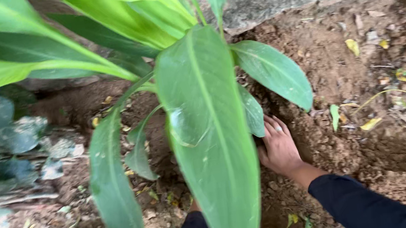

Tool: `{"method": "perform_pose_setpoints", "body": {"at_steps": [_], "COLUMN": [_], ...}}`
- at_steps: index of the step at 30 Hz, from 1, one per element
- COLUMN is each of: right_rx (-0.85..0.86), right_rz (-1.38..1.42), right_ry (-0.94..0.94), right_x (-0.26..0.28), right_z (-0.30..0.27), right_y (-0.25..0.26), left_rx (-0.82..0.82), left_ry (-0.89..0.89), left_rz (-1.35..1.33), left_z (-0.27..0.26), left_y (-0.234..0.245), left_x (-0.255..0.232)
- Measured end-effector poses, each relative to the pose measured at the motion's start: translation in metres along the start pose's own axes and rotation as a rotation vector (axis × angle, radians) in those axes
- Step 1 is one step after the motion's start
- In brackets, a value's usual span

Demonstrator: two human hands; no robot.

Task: The person digs the soil using a trowel and hands, places a plant into the dug hole, and packs dirt around its base by hand before digging further along the ground.

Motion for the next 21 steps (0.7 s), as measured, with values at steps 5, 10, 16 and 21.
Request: {"method": "perform_pose_setpoints", "body": {"at_steps": [5, 10, 16, 21], "right_rx": [0.16, 0.202, 0.341, 0.371], "right_rz": [0.048, 0.209, 0.501, 0.86], "right_ry": [0.087, 0.236, 0.247, 0.127], "right_x": [0.03, 0.079, 0.111, 0.08], "right_z": [0.056, 0.151, 0.257, 0.274], "right_y": [-0.001, 0.062, 0.16, 0.205], "left_rx": [0.066, -0.016, -0.037, 0.005], "left_ry": [-0.252, -0.658, -0.58, -0.208], "left_rz": [0.298, 0.484, 0.597, 0.582], "left_z": [0.005, -0.002, -0.003, 0.032], "left_y": [0.002, -0.017, -0.029, -0.032], "left_x": [-0.023, -0.035, -0.057, -0.07]}}
Point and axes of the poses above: each hand's wrist, its own z-axis towards the middle knuckle, its own y-axis out of the back of the hand, x = y × z, the point moved 6 cm from there along z, towards the middle knuckle, and after that the axes turned 1 degree about -y, right-handed, at the moved point
